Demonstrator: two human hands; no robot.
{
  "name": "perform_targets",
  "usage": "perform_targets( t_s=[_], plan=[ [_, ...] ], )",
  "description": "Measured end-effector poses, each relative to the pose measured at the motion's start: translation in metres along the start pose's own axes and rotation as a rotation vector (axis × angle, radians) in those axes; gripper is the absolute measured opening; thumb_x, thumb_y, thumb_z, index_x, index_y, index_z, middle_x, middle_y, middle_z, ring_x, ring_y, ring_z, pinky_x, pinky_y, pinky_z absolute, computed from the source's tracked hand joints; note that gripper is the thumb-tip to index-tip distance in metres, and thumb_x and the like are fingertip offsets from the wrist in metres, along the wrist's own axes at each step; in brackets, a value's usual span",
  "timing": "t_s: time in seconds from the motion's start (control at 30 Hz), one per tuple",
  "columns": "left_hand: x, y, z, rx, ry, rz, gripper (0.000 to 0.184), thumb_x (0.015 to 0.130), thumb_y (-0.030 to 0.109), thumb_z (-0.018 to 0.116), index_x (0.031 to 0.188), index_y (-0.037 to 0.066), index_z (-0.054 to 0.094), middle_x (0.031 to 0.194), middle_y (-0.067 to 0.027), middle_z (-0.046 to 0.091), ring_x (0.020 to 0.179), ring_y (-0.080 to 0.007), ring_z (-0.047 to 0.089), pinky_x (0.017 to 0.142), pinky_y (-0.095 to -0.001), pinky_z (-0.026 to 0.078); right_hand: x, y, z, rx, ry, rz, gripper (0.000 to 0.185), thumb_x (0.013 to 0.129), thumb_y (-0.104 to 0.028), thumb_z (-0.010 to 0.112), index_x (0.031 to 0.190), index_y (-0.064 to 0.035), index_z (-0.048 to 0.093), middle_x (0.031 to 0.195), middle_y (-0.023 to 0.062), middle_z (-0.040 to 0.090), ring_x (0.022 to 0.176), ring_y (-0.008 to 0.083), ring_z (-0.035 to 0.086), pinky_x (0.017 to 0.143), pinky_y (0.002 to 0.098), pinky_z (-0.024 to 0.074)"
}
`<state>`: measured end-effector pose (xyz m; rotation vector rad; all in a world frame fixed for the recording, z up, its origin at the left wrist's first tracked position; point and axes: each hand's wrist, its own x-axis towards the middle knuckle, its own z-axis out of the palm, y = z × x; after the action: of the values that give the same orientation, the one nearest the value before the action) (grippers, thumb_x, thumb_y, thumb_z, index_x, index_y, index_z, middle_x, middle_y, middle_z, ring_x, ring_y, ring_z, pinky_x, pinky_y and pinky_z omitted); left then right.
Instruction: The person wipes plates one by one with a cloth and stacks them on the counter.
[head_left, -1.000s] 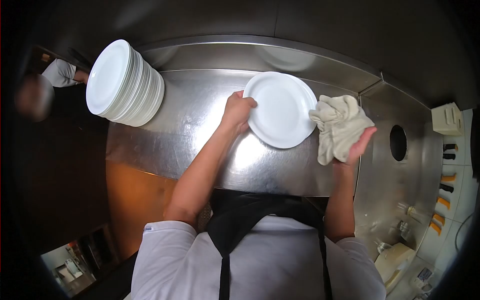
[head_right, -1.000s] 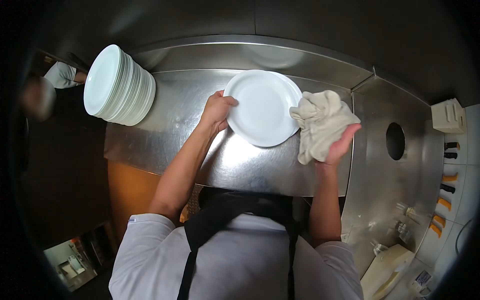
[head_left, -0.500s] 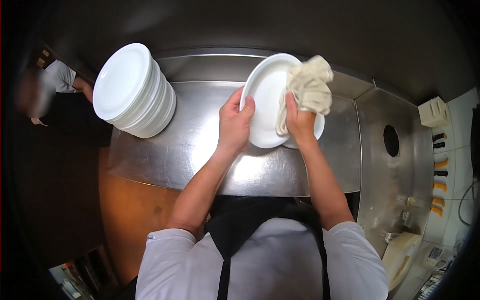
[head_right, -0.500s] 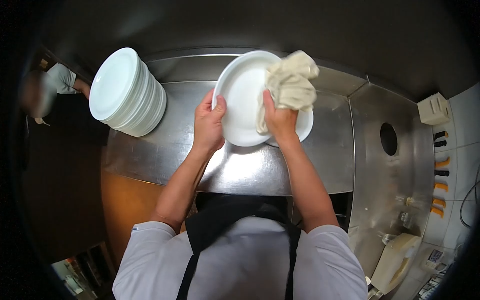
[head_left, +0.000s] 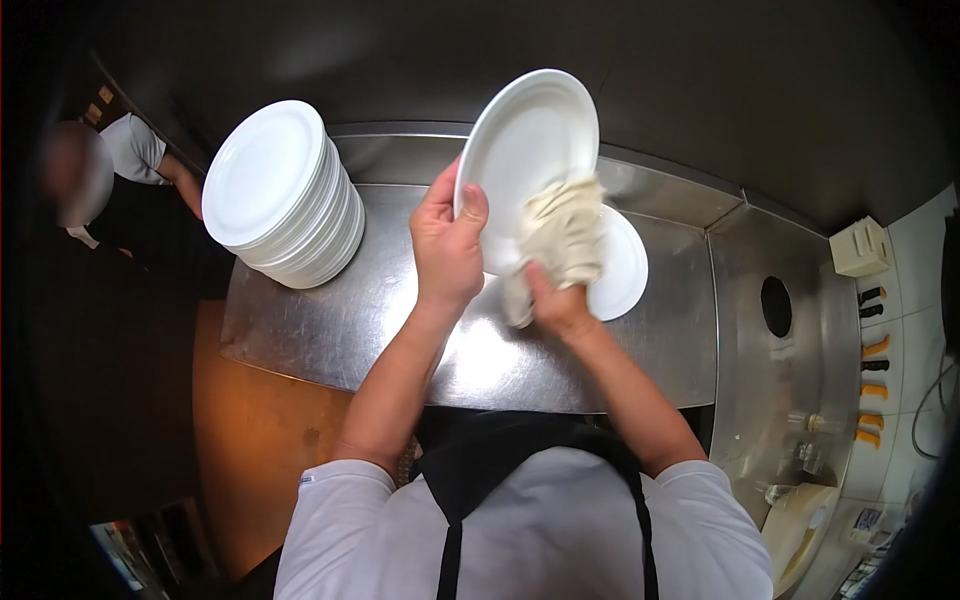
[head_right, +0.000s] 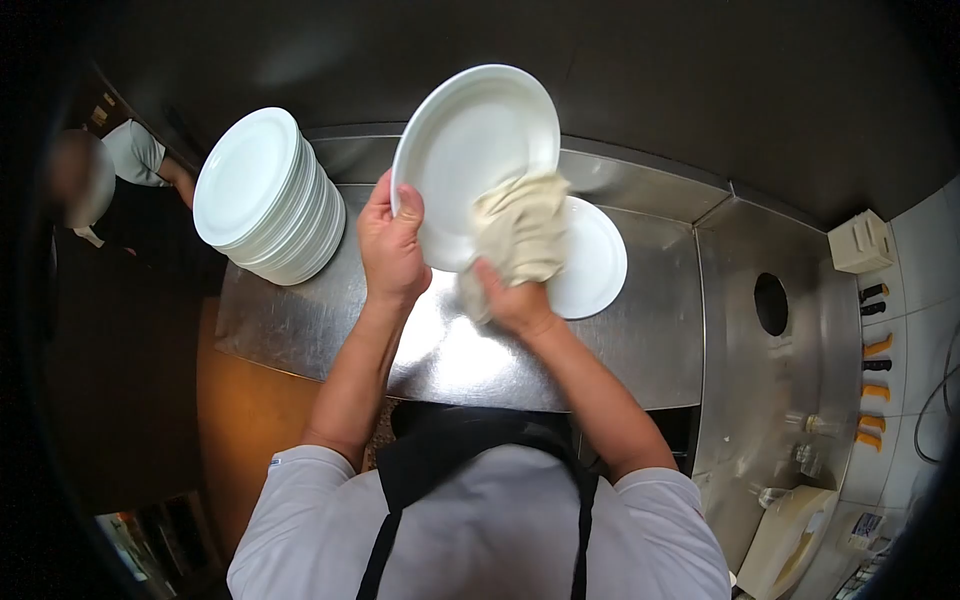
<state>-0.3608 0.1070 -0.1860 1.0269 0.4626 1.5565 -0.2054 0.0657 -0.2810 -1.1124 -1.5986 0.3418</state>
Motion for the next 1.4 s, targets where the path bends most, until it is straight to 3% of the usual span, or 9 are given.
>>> perform_targets(
  t_s=[0.17,0.27,0.5,0.7,0.87,0.97,1.23,1.33,1.4],
  plan=[
    [-0.017,-0.02,0.015,0.029,0.009,-0.117,0.039,0.102,0.026,0.054,0.128,-0.002,0.055,0.114,-0.0098,0.066,0.1,-0.0142,0.063,0.089,-0.0274,0.05,0.068,-0.022,-0.008,-0.114,0.102,-0.232,0.049,0.09,-0.029,0.067,0.129,-0.0012,0.056,0.134,0.0189,0.053,0.125,0.0352,0.05,0.107,0.0419,0.0374],
    [-0.017,-0.006,0.027,0.025,0.073,-0.025,0.039,0.102,0.027,0.052,0.128,-0.002,0.054,0.115,-0.0104,0.066,0.1,-0.0146,0.063,0.089,-0.0282,0.05,0.103,-0.021,-0.051,0.062,0.064,0.218,0.041,0.092,-0.023,0.064,0.125,-0.0001,0.057,0.128,0.0183,0.057,0.113,0.0314,0.059,0.095,0.0362,0.0478],
    [-0.015,-0.013,0.018,0.105,0.061,-0.146,0.039,0.102,0.025,0.054,0.129,-0.003,0.055,0.114,-0.0106,0.066,0.1,-0.0133,0.062,0.09,-0.0277,0.049,0.041,-0.028,-0.001,0.122,-0.164,-0.185,0.059,0.088,-0.031,0.066,0.136,-0.0014,0.05,0.142,0.0193,0.046,0.138,0.0403,0.034,0.118,0.0485,0.0186],
    [-0.024,0.0,0.016,-0.013,0.126,-0.089,0.041,0.101,0.033,0.053,0.124,0.0,0.056,0.11,-0.0102,0.068,0.092,-0.0157,0.066,0.082,-0.028,0.054,0.155,-0.029,-0.055,-0.376,0.27,-0.273,0.04,0.079,-0.034,0.077,0.108,-0.0071,0.069,0.108,0.013,0.069,0.103,0.0299,0.064,0.091,0.0387,0.0508],
    [-0.011,0.013,-0.016,-0.114,0.242,-0.163,0.037,0.101,0.029,0.055,0.122,-0.002,0.056,0.106,-0.0115,0.069,0.091,-0.0154,0.066,0.081,-0.0282,0.054,0.127,-0.033,-0.119,0.531,-0.201,0.492,0.056,0.079,-0.016,0.08,0.127,-0.0007,0.056,0.12,0.0074,0.063,0.108,0.0205,0.062,0.095,0.0343,0.0501],
    [0.0,-0.029,-0.057,0.522,0.233,0.018,0.029,0.1,0.022,0.057,0.116,-0.002,0.057,0.102,-0.0097,0.068,0.088,-0.0128,0.064,0.079,-0.027,0.052,0.104,-0.04,-0.123,0.852,-0.233,0.63,0.063,0.078,-0.017,0.081,0.132,-0.003,0.052,0.119,0.0068,0.063,0.108,0.0211,0.062,0.097,0.0352,0.0499],
    [-0.009,-0.061,-0.007,0.172,-0.01,-0.191,0.028,0.1,0.025,0.059,0.111,-0.001,0.057,0.099,-0.0072,0.067,0.086,-0.01,0.061,0.08,-0.0263,0.051,0.092,-0.042,-0.068,1.095,0.056,0.67,0.048,0.087,-0.025,0.074,0.126,-0.0027,0.058,0.114,0.0085,0.065,0.106,0.0182,0.063,0.092,0.0303,0.0527],
    [0.001,-0.06,-0.018,0.225,0.165,-0.173,0.031,0.1,0.029,0.058,0.11,-0.001,0.058,0.1,-0.0076,0.068,0.086,-0.0105,0.062,0.079,-0.0262,0.051,0.045,-0.035,-0.038,0.768,0.149,0.481,0.047,0.088,-0.026,0.072,0.126,-0.003,0.058,0.116,0.0086,0.065,0.107,0.0186,0.063,0.093,0.0305,0.0523],
    [0.008,-0.053,-0.044,0.314,0.245,-0.164,0.029,0.1,0.026,0.058,0.109,-0.001,0.058,0.099,-0.0081,0.068,0.083,-0.0106,0.062,0.075,-0.026,0.052,0.029,-0.046,-0.057,1.025,0.173,0.556,0.046,0.089,-0.027,0.071,0.127,-0.0033,0.058,0.116,0.0087,0.064,0.108,0.0188,0.063,0.093,0.0305,0.052]
  ],
)
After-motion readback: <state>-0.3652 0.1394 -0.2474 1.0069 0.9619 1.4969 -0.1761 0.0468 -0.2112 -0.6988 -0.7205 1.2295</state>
